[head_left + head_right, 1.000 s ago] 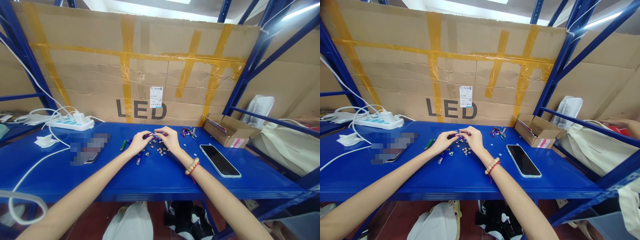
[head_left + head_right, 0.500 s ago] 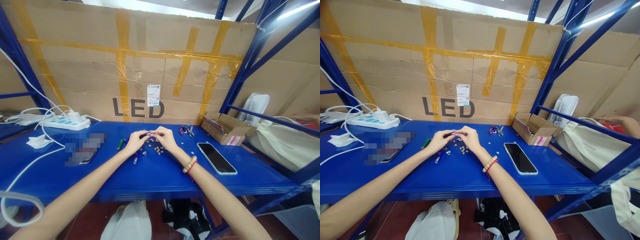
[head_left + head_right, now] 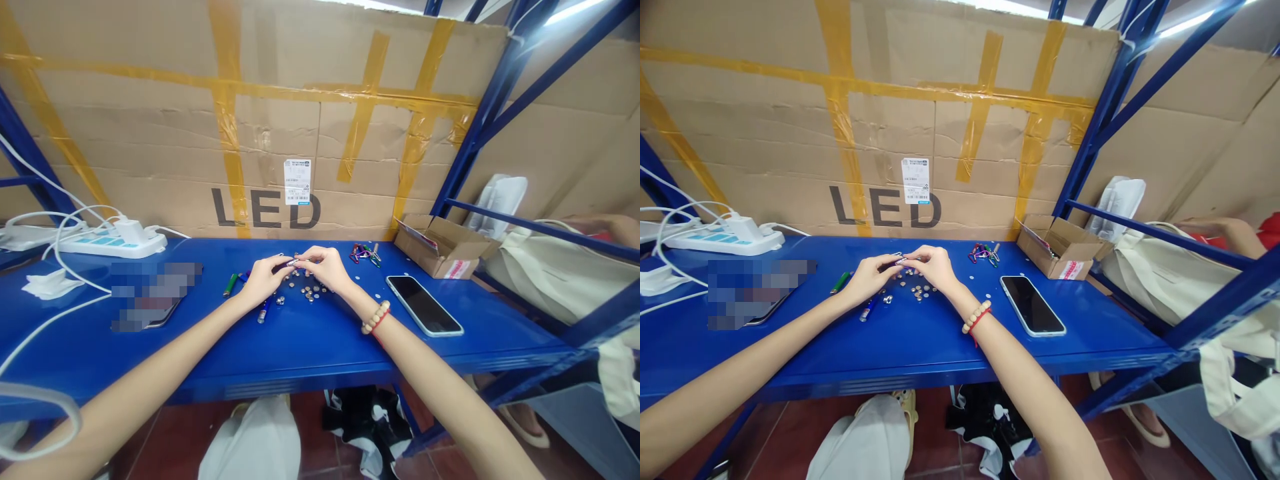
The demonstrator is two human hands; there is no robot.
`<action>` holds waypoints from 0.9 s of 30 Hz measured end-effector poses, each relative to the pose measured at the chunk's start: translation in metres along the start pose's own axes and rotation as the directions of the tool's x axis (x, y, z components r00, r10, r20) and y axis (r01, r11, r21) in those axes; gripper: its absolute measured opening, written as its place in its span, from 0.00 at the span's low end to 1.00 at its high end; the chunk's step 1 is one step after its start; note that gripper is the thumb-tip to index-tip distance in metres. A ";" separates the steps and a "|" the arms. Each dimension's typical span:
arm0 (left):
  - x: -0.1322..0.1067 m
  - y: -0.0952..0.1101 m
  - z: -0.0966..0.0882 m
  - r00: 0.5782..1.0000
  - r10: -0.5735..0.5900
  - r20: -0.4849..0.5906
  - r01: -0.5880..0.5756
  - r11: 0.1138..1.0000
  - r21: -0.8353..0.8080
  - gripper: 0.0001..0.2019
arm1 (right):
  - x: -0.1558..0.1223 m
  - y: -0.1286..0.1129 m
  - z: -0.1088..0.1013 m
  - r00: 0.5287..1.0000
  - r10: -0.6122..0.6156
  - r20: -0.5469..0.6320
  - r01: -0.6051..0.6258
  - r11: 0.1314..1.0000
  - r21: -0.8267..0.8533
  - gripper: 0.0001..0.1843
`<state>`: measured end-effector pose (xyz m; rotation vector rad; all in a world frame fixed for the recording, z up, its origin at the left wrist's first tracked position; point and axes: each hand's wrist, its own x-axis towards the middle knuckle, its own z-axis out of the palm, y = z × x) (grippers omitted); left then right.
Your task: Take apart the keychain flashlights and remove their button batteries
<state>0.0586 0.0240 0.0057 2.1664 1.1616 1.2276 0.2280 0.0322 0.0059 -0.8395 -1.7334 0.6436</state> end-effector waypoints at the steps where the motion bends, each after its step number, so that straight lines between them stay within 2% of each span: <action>1: 0.000 0.000 0.000 1.000 0.008 -0.005 -0.007 1.000 0.010 0.13 | 0.000 -0.001 0.000 1.000 -0.003 0.008 0.003 1.000 0.009 0.15; 8: 0.001 0.001 0.001 1.000 0.012 -0.017 -0.011 0.999 0.035 0.12 | 0.000 -0.007 0.001 0.999 -0.025 0.044 0.025 1.000 -0.014 0.15; 15: -0.001 -0.003 0.003 0.996 0.089 0.004 -0.089 0.992 0.085 0.13 | 0.001 -0.003 -0.003 0.996 -0.083 0.040 0.087 0.987 -0.132 0.08; 21: -0.006 0.000 0.005 0.996 0.094 0.010 -0.094 0.980 0.176 0.14 | -0.001 0.002 -0.003 0.999 -0.012 0.041 0.020 0.979 -0.204 0.08; 27: -0.010 0.000 0.003 0.987 0.147 0.060 -0.158 0.952 0.264 0.14 | -0.002 0.008 -0.003 0.997 0.027 0.066 -0.009 0.965 -0.262 0.07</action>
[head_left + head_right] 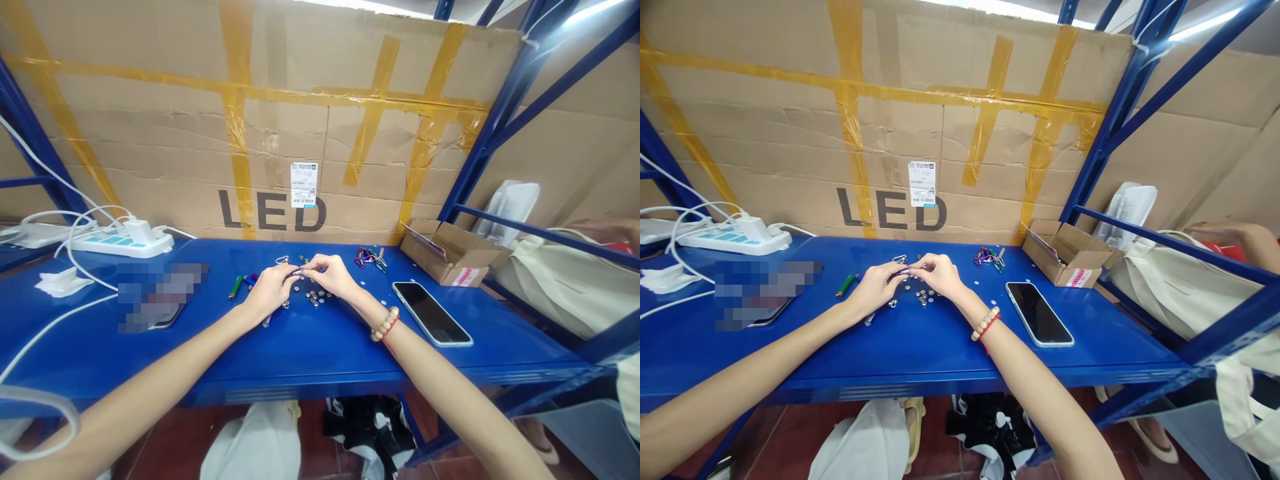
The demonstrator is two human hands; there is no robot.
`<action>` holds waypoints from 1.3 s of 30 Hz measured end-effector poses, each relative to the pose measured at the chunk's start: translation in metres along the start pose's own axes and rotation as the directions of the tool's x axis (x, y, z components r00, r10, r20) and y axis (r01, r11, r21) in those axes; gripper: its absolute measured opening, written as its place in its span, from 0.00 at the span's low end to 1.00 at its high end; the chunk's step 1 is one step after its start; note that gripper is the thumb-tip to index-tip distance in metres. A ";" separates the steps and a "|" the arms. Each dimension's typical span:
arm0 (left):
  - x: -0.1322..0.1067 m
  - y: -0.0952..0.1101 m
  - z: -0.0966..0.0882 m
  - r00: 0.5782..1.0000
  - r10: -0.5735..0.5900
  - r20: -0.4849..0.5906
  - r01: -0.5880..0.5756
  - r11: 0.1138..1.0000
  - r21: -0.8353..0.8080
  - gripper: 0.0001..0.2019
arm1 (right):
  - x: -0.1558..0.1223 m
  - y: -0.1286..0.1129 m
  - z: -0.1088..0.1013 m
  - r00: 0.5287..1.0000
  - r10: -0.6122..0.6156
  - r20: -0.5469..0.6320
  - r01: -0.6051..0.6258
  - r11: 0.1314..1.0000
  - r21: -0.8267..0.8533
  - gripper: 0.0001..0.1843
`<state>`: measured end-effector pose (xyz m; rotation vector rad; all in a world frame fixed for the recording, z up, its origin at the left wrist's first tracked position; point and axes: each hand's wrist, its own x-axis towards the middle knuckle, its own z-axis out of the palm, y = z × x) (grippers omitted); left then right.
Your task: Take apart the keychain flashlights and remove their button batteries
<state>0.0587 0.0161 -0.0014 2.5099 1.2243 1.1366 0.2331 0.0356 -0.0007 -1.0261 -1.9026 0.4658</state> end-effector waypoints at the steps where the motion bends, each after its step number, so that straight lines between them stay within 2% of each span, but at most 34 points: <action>1: 0.000 0.000 0.000 1.000 0.004 -0.002 -0.004 1.000 0.009 0.14 | 0.000 0.000 0.001 1.000 0.005 0.001 -0.005 1.000 0.002 0.07; 7: 0.000 -0.002 -0.003 0.998 0.039 -0.042 -0.038 0.998 0.045 0.13 | -0.002 -0.005 0.006 0.998 0.058 -0.013 -0.057 0.997 0.049 0.09; 12: 0.000 -0.004 -0.003 0.998 0.057 -0.038 -0.055 0.997 0.045 0.13 | -0.003 -0.002 0.010 0.989 0.141 0.033 -0.144 0.983 0.116 0.13; 18: 0.004 0.002 -0.006 0.995 -0.029 -0.095 0.027 0.999 -0.018 0.13 | 0.001 -0.020 0.003 0.992 0.125 0.017 -0.124 0.953 0.277 0.17; 21: 0.008 0.011 -0.008 0.986 -0.094 -0.141 0.079 0.991 -0.111 0.12 | 0.003 -0.029 -0.003 0.992 0.122 0.012 -0.120 0.942 0.313 0.20; 24: 0.010 0.015 -0.009 0.971 -0.196 -0.134 0.161 0.959 -0.234 0.13 | 0.005 -0.026 -0.010 0.987 0.159 -0.035 -0.150 0.970 0.193 0.21; 26: 0.011 0.013 -0.010 0.954 -0.275 -0.120 0.223 0.917 -0.329 0.14 | 0.004 -0.019 -0.015 0.983 0.152 -0.105 -0.156 0.987 -0.028 0.18; 28: 0.012 0.009 -0.010 0.928 -0.359 -0.099 0.285 0.856 -0.433 0.15 | 0.003 -0.012 -0.020 0.983 0.121 -0.140 -0.159 0.940 -0.302 0.12; 30: 0.014 0.007 -0.012 0.893 -0.444 -0.071 0.346 0.779 -0.522 0.16 | 0.001 -0.006 -0.023 0.984 0.134 -0.116 -0.174 0.853 -0.492 0.10; 34: 0.016 0.009 -0.016 0.840 -0.542 -0.040 0.400 0.668 -0.628 0.13 | 0.000 -0.001 -0.021 0.970 0.243 -0.027 -0.207 0.755 -0.622 0.11; 39: 0.016 0.016 -0.018 0.833 -0.553 -0.038 0.394 0.639 -0.660 0.08 | 0.001 0.001 -0.015 0.956 0.292 -0.004 -0.225 0.726 -0.649 0.11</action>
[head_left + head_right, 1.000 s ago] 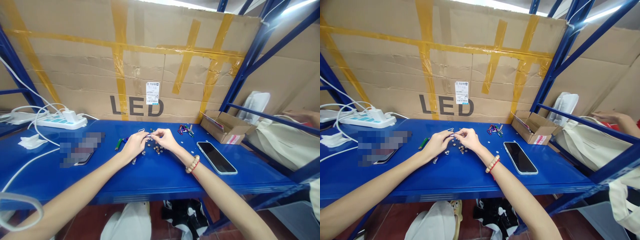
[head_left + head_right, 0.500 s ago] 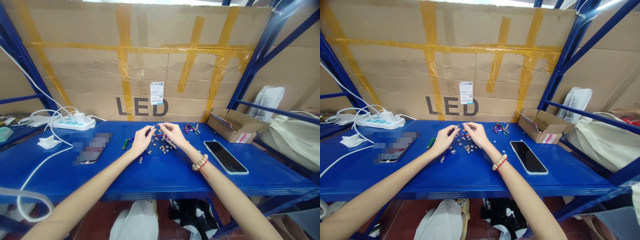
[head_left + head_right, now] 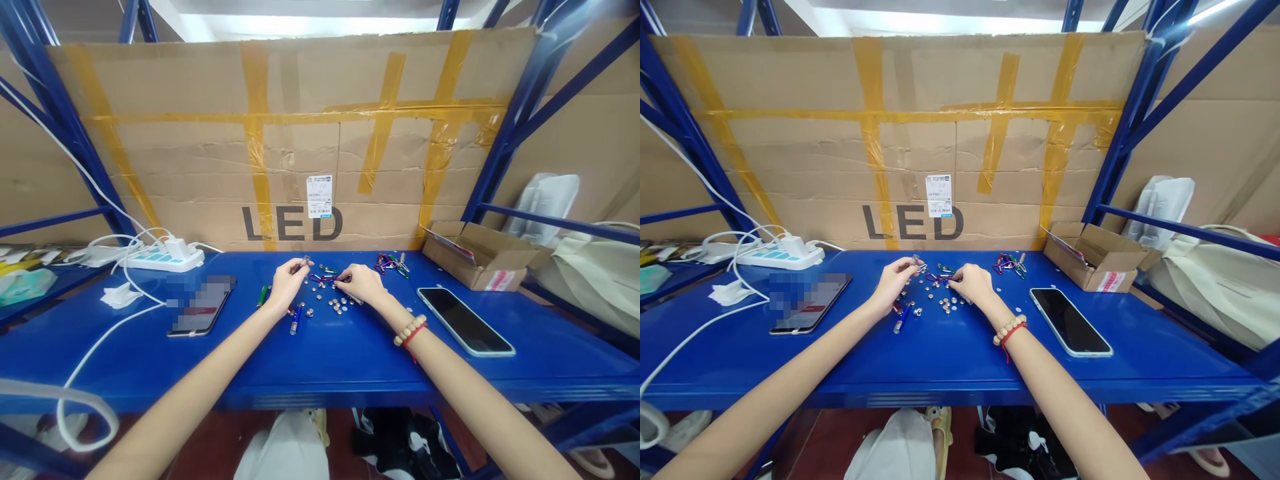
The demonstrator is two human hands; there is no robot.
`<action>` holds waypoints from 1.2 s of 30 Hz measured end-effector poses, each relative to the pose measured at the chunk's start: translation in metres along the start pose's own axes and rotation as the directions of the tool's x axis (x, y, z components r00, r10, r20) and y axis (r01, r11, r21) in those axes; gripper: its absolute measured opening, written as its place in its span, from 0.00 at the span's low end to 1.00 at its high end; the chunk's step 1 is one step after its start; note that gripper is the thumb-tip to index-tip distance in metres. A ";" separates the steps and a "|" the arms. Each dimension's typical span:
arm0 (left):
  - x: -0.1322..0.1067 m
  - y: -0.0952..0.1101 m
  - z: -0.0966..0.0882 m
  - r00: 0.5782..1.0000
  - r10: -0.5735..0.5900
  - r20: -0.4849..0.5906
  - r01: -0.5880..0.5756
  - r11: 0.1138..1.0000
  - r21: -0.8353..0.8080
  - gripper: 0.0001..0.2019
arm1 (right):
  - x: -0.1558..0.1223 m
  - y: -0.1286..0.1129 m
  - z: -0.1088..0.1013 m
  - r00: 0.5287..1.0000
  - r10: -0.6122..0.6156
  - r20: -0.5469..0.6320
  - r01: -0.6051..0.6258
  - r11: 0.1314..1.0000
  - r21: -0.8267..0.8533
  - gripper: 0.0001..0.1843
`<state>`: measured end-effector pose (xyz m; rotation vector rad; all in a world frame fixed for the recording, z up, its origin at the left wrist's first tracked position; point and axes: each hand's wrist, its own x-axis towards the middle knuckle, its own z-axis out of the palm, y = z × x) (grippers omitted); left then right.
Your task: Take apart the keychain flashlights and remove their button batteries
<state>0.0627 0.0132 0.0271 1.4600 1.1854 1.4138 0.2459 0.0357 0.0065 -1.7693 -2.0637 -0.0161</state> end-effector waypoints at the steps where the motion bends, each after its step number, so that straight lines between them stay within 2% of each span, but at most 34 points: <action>1: 0.000 0.000 0.000 1.000 -0.018 0.000 0.018 1.000 -0.008 0.07 | 0.000 -0.001 0.000 1.000 0.012 0.003 -0.012 1.000 0.010 0.10; 5: 0.000 0.001 -0.001 0.993 -0.121 -0.019 0.118 0.988 -0.102 0.07 | 0.000 -0.003 0.000 0.998 0.050 0.025 -0.051 0.996 0.067 0.08; 8: 0.001 0.003 -0.001 0.986 -0.168 -0.025 0.160 0.970 -0.185 0.07 | -0.001 -0.004 -0.001 0.999 0.038 -0.006 -0.037 0.993 0.109 0.08; 14: 0.003 0.001 -0.002 0.982 -0.181 -0.049 0.163 0.955 -0.248 0.06 | -0.002 -0.003 -0.005 0.997 0.027 -0.079 -0.013 0.985 0.173 0.08; 19: 0.007 -0.005 -0.004 0.982 -0.170 -0.081 0.141 0.948 -0.286 0.06 | -0.003 -0.005 -0.007 0.999 0.017 -0.046 -0.010 0.989 0.147 0.07; 23: 0.007 -0.002 -0.005 0.978 -0.201 -0.055 0.166 0.912 -0.374 0.06 | -0.004 -0.005 -0.006 0.999 0.008 -0.033 -0.004 0.992 0.123 0.08; 26: 0.006 0.003 -0.006 0.959 -0.284 0.006 0.259 0.863 -0.433 0.08 | -0.003 -0.005 0.000 0.989 -0.126 -0.073 0.133 0.986 0.104 0.12; 30: 0.006 0.007 -0.007 0.933 -0.352 0.069 0.345 0.827 -0.444 0.09 | -0.006 -0.012 0.009 0.930 -0.365 -0.040 0.367 0.921 0.130 0.23; 33: 0.006 0.008 -0.007 0.932 -0.355 0.066 0.348 0.834 -0.427 0.09 | -0.009 -0.022 0.015 0.893 -0.447 0.051 0.435 0.888 0.151 0.30; 36: 0.006 0.007 -0.007 0.936 -0.344 0.079 0.345 0.845 -0.409 0.09 | -0.012 -0.029 0.018 0.865 -0.482 0.141 0.463 0.874 0.145 0.33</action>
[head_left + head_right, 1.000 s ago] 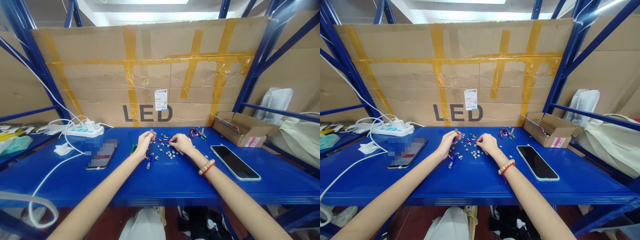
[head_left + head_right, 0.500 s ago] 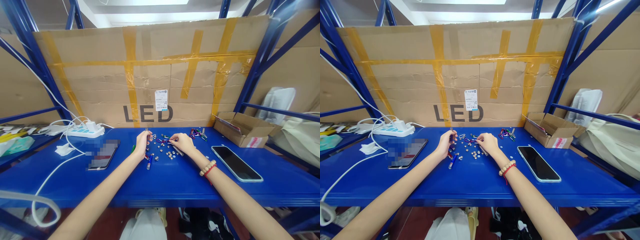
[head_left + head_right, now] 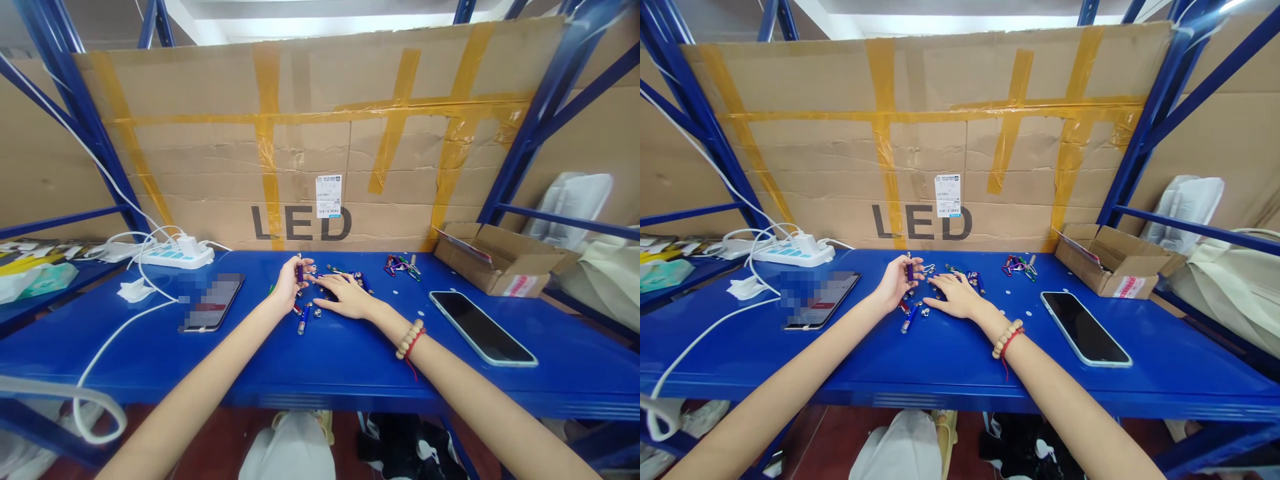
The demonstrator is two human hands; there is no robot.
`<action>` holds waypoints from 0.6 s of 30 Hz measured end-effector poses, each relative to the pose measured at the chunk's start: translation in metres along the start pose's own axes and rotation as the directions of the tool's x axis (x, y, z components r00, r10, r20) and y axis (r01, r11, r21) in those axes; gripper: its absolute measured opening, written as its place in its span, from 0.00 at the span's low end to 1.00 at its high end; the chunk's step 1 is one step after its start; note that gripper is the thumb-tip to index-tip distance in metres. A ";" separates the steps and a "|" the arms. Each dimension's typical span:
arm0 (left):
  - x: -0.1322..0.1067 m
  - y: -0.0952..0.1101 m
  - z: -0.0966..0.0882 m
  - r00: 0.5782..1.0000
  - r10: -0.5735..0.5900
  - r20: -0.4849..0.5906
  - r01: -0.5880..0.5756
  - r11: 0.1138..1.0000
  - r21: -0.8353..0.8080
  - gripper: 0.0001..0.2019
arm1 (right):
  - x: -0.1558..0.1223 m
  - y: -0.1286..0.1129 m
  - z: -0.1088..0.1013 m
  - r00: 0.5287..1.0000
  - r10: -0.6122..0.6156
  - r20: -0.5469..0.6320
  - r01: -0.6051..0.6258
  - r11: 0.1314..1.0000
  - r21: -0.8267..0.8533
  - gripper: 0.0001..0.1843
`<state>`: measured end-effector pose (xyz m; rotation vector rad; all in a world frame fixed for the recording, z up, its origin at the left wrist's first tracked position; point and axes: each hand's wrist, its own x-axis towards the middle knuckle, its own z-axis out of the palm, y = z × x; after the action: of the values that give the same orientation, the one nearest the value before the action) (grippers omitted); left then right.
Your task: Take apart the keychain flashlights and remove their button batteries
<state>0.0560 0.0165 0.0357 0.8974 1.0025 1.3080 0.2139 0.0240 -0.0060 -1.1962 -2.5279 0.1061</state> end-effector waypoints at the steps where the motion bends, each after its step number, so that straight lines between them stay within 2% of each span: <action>1: 0.000 -0.001 0.000 1.000 -0.001 0.007 0.001 1.000 0.004 0.09 | 0.000 -0.001 0.000 1.000 0.000 0.014 0.000 1.000 -0.011 0.33; 10: -0.001 -0.003 0.001 1.000 -0.007 0.020 0.006 0.999 0.036 0.08 | 0.001 0.002 -0.003 0.992 0.049 -0.113 -0.053 0.998 -0.040 0.21; 13: -0.002 -0.003 0.002 1.000 -0.001 0.029 0.000 0.999 0.046 0.07 | 0.002 0.001 -0.006 0.990 0.081 -0.111 -0.089 0.994 -0.070 0.16; 18: -0.002 -0.006 0.004 0.999 -0.025 0.029 0.023 0.997 0.078 0.07 | 0.004 -0.003 -0.009 0.990 0.090 -0.109 -0.102 0.989 -0.108 0.15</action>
<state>0.0614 0.0137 0.0312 0.9590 1.0434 1.2388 0.2129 0.0244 0.0040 -1.3309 -2.4142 -0.0759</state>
